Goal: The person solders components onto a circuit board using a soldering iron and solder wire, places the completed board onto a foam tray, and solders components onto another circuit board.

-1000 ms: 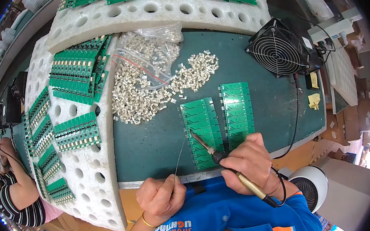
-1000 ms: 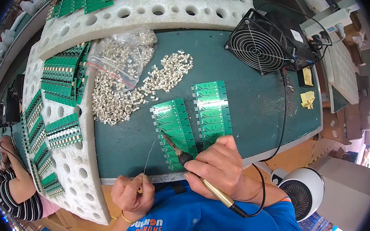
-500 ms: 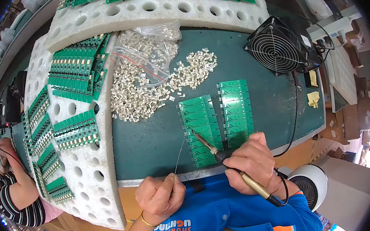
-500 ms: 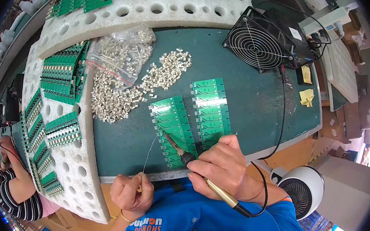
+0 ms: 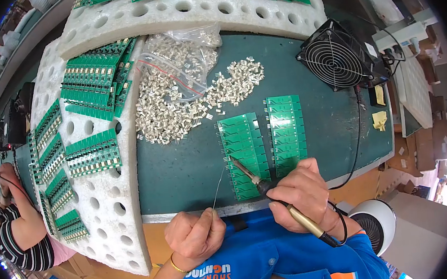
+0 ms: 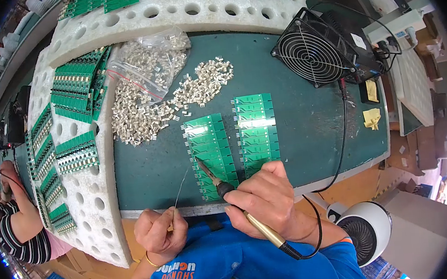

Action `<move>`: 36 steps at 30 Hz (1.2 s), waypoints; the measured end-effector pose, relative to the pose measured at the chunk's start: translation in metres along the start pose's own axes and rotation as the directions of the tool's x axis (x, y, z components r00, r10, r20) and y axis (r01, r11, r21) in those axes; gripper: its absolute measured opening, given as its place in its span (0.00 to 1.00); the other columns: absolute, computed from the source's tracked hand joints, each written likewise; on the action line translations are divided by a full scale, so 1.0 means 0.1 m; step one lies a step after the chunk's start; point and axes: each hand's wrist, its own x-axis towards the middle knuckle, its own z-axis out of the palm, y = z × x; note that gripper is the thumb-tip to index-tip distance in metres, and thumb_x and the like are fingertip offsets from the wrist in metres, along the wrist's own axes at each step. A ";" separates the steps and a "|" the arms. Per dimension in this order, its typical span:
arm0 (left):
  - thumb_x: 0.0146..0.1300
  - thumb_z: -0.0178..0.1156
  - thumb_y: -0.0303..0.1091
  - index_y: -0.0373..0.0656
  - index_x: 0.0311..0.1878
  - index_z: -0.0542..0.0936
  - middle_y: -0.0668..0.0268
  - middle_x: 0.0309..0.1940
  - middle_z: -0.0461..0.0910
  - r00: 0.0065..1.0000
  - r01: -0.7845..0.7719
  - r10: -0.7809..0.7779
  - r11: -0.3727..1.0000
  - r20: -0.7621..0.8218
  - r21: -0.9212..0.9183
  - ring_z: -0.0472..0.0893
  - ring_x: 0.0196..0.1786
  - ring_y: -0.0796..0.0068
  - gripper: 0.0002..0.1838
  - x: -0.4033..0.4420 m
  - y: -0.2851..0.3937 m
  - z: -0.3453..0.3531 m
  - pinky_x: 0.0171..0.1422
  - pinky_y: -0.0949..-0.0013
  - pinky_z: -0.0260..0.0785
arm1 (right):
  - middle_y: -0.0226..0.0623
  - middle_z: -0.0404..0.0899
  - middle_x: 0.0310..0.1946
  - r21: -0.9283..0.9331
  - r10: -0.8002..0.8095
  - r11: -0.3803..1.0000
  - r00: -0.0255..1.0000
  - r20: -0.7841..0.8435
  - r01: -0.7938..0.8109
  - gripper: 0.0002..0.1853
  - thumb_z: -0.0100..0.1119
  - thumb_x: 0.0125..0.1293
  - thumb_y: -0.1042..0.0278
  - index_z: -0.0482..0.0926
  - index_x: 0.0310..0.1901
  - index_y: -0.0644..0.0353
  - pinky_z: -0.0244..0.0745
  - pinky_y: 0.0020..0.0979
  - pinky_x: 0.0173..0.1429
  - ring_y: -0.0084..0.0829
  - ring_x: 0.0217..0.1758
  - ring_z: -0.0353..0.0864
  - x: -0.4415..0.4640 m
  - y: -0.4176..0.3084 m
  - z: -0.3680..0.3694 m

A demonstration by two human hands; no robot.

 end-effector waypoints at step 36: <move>0.41 0.70 0.20 0.40 0.30 0.84 0.69 0.17 0.73 1.000 -0.020 0.020 1.000 0.011 -0.009 0.70 0.17 0.73 0.10 0.02 0.02 0.03 0.19 0.72 0.62 | 0.32 0.80 0.26 0.057 0.011 0.998 1.000 0.014 -0.012 0.14 0.71 0.46 0.75 0.81 0.37 0.59 0.63 0.35 0.40 0.31 0.26 0.76 -0.01 0.07 -0.02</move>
